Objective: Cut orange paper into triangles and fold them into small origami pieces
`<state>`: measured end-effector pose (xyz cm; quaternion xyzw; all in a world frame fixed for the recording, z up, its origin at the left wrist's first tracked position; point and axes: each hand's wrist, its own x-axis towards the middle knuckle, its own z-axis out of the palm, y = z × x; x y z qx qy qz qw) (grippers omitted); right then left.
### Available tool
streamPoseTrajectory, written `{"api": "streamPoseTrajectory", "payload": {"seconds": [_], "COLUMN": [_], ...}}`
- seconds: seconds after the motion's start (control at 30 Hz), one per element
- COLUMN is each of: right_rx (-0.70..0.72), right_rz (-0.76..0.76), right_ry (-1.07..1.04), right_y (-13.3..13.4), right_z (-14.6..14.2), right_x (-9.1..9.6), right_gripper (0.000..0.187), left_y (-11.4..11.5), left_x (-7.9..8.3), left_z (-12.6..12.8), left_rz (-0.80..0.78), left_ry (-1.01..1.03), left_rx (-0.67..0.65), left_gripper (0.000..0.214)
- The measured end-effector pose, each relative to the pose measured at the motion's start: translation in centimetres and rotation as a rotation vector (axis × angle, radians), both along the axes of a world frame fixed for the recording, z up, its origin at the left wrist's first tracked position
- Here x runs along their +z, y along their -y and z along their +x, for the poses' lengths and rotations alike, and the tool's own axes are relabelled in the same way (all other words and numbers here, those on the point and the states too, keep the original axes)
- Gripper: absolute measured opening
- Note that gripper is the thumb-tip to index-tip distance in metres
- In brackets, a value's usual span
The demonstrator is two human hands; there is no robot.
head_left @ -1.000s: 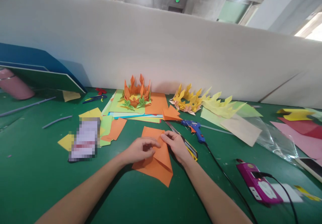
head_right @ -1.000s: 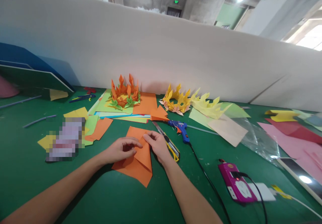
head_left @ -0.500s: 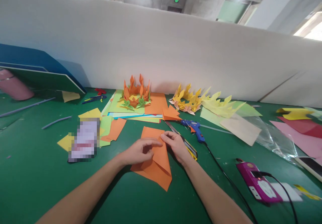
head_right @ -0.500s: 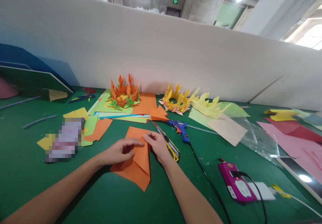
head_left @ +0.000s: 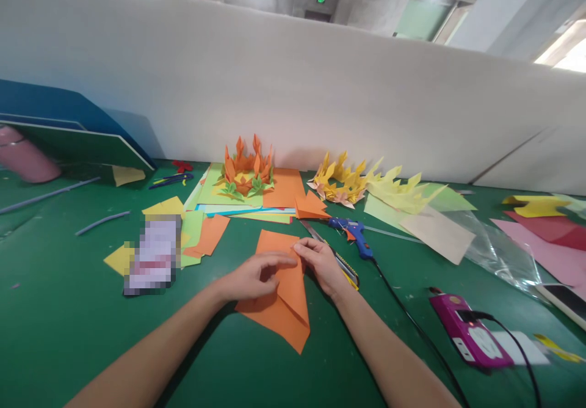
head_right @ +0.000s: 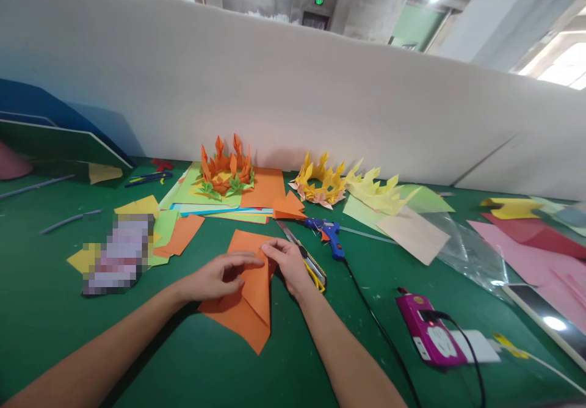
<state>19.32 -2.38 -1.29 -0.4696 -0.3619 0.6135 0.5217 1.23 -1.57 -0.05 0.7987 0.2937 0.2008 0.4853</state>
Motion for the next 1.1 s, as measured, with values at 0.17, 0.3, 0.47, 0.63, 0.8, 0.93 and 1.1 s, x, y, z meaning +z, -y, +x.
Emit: {"api": "streamPoseTrajectory", "payload": {"seconds": [0.17, 0.3, 0.47, 0.63, 0.8, 0.93, 1.1], "right_rx": [-0.026, -0.042, -0.037, 0.009, 0.111, 0.127, 0.105], "right_rz": [-0.011, -0.012, 0.005, 0.056, 0.066, 0.077, 0.073], "right_ry": [-0.008, -0.002, 0.015, 0.041, 0.056, 0.077, 0.117], "right_y": [0.04, -0.07, -0.18, 0.10, 0.30, 0.35, 0.36], "right_z": [-0.04, -0.09, -0.13, -0.21, -0.12, 0.02, -0.07], "right_x": [0.12, 0.14, 0.26, 0.20, -0.06, 0.01, 0.37], "right_gripper": [0.023, 0.025, 0.037, 0.041, 0.039, 0.040, 0.040], "left_y": [-0.06, -0.05, -0.07, -0.04, 0.01, -0.07, -0.10], "left_x": [-0.28, -0.39, -0.32, -0.12, 0.05, 0.21, 0.25], "left_z": [0.00, 0.04, 0.03, 0.07, 0.05, 0.02, -0.03], "left_rz": [0.006, 0.008, 0.016, -0.050, -0.086, -0.117, -0.210], "left_ry": [0.007, 0.010, 0.017, 0.042, 0.102, 0.122, 0.157], "left_rx": [-0.031, -0.025, -0.010, 0.089, 0.143, 0.152, 0.116], "left_gripper": [0.053, 0.054, 0.059, 0.058, 0.057, 0.054, 0.054]}}
